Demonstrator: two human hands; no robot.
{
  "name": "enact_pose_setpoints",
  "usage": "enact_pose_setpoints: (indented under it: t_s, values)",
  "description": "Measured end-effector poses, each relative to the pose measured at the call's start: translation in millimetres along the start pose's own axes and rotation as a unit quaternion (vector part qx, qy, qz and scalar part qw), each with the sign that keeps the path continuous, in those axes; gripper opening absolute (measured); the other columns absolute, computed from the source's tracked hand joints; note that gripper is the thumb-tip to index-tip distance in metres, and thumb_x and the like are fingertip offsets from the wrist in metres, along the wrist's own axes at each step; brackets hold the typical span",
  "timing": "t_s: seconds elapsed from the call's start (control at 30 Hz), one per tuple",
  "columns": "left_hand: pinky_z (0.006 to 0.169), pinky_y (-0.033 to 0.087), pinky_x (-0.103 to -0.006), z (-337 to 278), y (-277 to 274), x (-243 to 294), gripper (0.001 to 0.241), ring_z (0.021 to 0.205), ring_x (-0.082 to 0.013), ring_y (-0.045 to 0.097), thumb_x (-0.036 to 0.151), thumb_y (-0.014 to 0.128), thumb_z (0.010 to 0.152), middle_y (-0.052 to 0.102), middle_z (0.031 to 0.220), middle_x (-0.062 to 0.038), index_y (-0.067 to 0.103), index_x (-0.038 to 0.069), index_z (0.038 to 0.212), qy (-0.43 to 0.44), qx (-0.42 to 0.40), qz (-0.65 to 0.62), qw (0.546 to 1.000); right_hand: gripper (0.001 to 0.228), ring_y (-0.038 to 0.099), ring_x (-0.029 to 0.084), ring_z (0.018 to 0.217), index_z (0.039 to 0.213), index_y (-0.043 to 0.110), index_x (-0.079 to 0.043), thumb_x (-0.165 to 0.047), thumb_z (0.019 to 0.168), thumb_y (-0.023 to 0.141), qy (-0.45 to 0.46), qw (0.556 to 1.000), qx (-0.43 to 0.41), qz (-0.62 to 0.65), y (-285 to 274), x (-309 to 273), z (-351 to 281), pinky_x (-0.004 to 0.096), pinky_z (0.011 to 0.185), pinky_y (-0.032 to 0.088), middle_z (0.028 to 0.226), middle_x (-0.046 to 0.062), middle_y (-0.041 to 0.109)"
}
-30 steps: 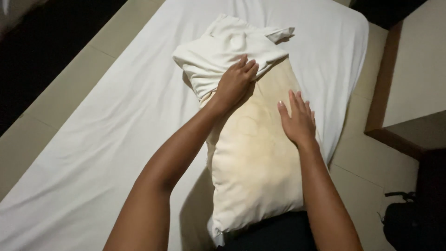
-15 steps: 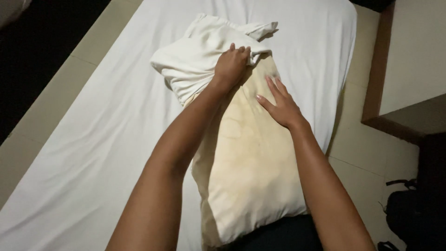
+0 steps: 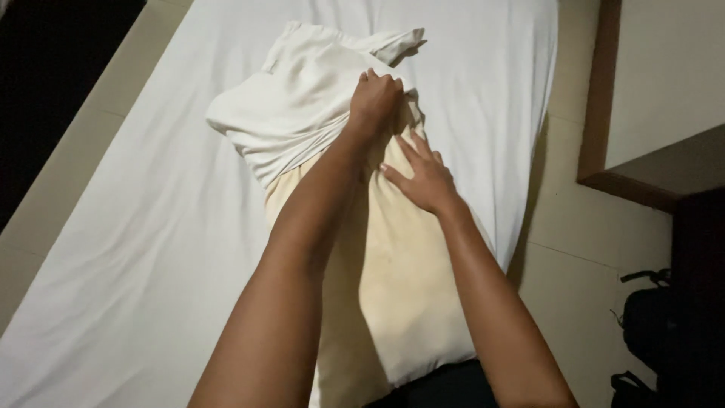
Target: The person inserts a pillow into a white pillowcase on a bed. They align the pillow with the case, pull the fabric over the corners, and smooth the surface to fit the pillow inside.
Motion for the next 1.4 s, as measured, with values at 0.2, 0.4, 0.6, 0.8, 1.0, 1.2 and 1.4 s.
enact_pose_setpoints:
  t_s: [0.2,0.4,0.6,0.8,1.0,1.2,1.4]
  values:
    - [0.072,0.054,-0.0413,31.6,54.3,-2.3,0.015,0.064,-0.0298,0.061,0.025,0.075,0.083,0.072,0.069,-0.011,0.082,0.012,0.080,0.084,0.074,0.036,0.993,0.068,0.048,0.036,0.132,0.146,0.055,-0.012,-0.050,0.090,0.062,-0.050,0.997,0.048,-0.045,6.4,-7.3,-17.1,0.048,0.103,0.043,0.160,0.010,0.039]
    - [0.074,0.063,-0.0511,-0.3,37.2,28.7,0.025,0.087,-0.0446,0.076,0.026,0.063,0.099,0.075,0.082,-0.021,0.081,0.009,0.095,0.155,0.043,-0.033,0.986,0.074,0.041,0.043,0.143,0.153,0.048,-0.019,-0.064,0.095,0.050,0.000,0.998,-0.041,-0.043,-0.3,-24.4,-51.5,0.057,0.112,0.041,0.162,0.013,0.037]
    - [0.068,0.064,-0.0526,-40.4,16.9,51.0,0.025,0.083,-0.0409,0.075,0.028,0.061,0.101,0.070,0.082,-0.017,0.075,0.009,0.093,0.186,0.046,-0.133,0.972,0.066,0.047,0.041,0.138,0.125,0.065,-0.009,-0.065,0.092,0.052,0.039,0.994,-0.066,-0.074,5.3,-26.3,-54.1,0.056,0.118,0.033,0.141,0.019,0.058]
    - [0.091,0.060,-0.0483,-105.1,-54.2,56.3,0.015,0.093,-0.0364,0.075,0.020,0.063,0.097,0.076,0.097,-0.011,0.074,0.012,0.091,0.245,0.080,-0.182,0.949,0.075,0.057,0.046,0.131,0.100,0.078,0.006,-0.064,0.086,0.051,0.054,0.992,-0.074,-0.086,-11.3,-48.8,-73.6,0.054,0.118,0.033,0.120,0.030,0.071]
    - [0.082,0.065,-0.0430,-129.5,-88.2,51.0,0.018,0.095,-0.0350,0.076,0.000,0.065,0.090,0.074,0.123,-0.013,0.078,0.001,0.101,0.211,0.127,-0.065,0.967,0.064,0.037,0.040,0.147,0.135,0.058,-0.002,-0.055,0.101,0.048,0.006,0.999,-0.002,-0.037,-9.5,-43.0,-98.7,0.055,0.118,0.033,0.161,0.024,0.039]
    - [0.112,0.046,-0.0479,-166.1,-81.0,31.0,0.034,0.140,-0.0311,0.052,0.033,0.066,0.097,0.068,0.138,-0.003,0.071,0.022,0.129,0.089,0.089,-0.060,0.990,0.064,0.027,0.035,0.155,0.164,0.030,-0.027,-0.056,0.107,0.036,0.036,0.999,-0.016,0.003,-17.2,-32.9,-126.2,0.055,0.124,0.025,0.172,0.005,0.023]
    - [0.120,0.030,-0.0588,-234.1,-117.9,8.7,0.055,0.153,-0.0420,0.029,0.043,0.052,0.103,0.042,0.162,-0.015,0.054,0.015,0.150,-0.084,0.044,-0.144,0.985,0.063,0.028,0.035,0.154,0.164,0.031,-0.030,-0.057,0.107,0.036,0.062,0.998,0.003,-0.028,-16.2,-11.0,-146.4,0.058,0.123,0.026,0.169,0.005,0.030]
Point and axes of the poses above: each hand's wrist, its own z-axis towards the middle knuckle, its own y-axis out of the palm, x = y × z, the point moved 5 cm from there along z, towards the middle knuckle
